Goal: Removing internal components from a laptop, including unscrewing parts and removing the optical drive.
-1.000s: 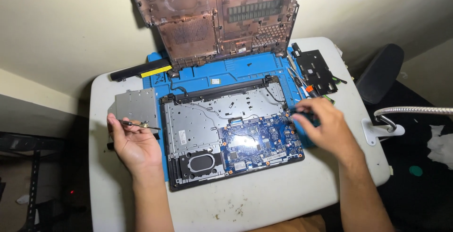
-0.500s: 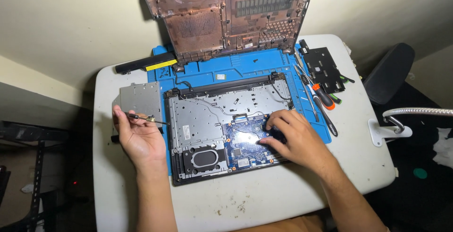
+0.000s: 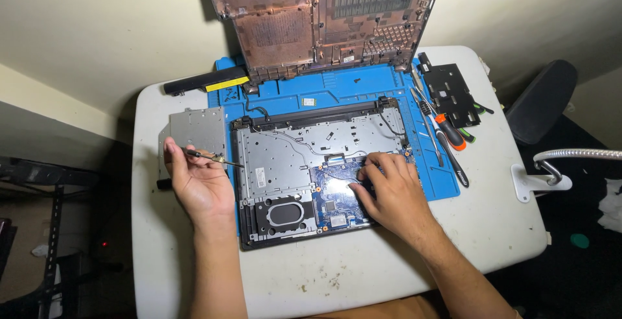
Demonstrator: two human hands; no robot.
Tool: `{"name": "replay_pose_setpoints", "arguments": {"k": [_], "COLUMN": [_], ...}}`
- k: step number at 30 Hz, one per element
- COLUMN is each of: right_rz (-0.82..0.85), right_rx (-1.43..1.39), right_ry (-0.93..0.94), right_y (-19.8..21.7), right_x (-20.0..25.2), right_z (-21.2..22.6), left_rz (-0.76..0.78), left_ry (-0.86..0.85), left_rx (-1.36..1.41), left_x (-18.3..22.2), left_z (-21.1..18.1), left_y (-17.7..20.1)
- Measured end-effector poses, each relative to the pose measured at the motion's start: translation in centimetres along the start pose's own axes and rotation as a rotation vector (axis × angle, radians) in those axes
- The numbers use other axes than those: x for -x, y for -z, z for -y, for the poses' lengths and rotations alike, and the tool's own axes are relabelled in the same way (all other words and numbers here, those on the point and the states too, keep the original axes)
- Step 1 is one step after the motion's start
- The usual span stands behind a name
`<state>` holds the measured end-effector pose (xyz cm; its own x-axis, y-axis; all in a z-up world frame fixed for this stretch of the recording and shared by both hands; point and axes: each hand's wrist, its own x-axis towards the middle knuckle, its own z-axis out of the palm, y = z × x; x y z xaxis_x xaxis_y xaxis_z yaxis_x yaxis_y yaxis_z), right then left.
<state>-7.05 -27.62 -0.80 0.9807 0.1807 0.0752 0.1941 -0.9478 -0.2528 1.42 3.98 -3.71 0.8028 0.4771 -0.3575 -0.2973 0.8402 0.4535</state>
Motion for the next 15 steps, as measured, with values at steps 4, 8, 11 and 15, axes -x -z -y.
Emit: {"name": "replay_pose_setpoints", "arguments": {"k": [4,8,11,15], "right_rz": [0.022,0.011,0.009,-0.213], "right_rx": [-0.003,-0.014,-0.018,0.042], "right_ry": [-0.014,-0.002,0.000,0.029], "right_y": [-0.1,-0.2,-0.2,-0.6], "right_x": [-0.1,-0.1,0.0,-1.2], "right_z": [0.2,0.4,0.3,-1.6], "left_rz": [-0.007,-0.012,-0.012,-0.002], "left_ry": [-0.005,-0.003,-0.005,-0.024], "left_rx": [-0.019,-0.021,-0.010,-0.004], "left_x": [-0.3,-0.5,-0.8,-0.6], "left_z": [0.0,0.2,0.3,0.5], "left_y": [0.3,0.3,0.7,0.4]}}
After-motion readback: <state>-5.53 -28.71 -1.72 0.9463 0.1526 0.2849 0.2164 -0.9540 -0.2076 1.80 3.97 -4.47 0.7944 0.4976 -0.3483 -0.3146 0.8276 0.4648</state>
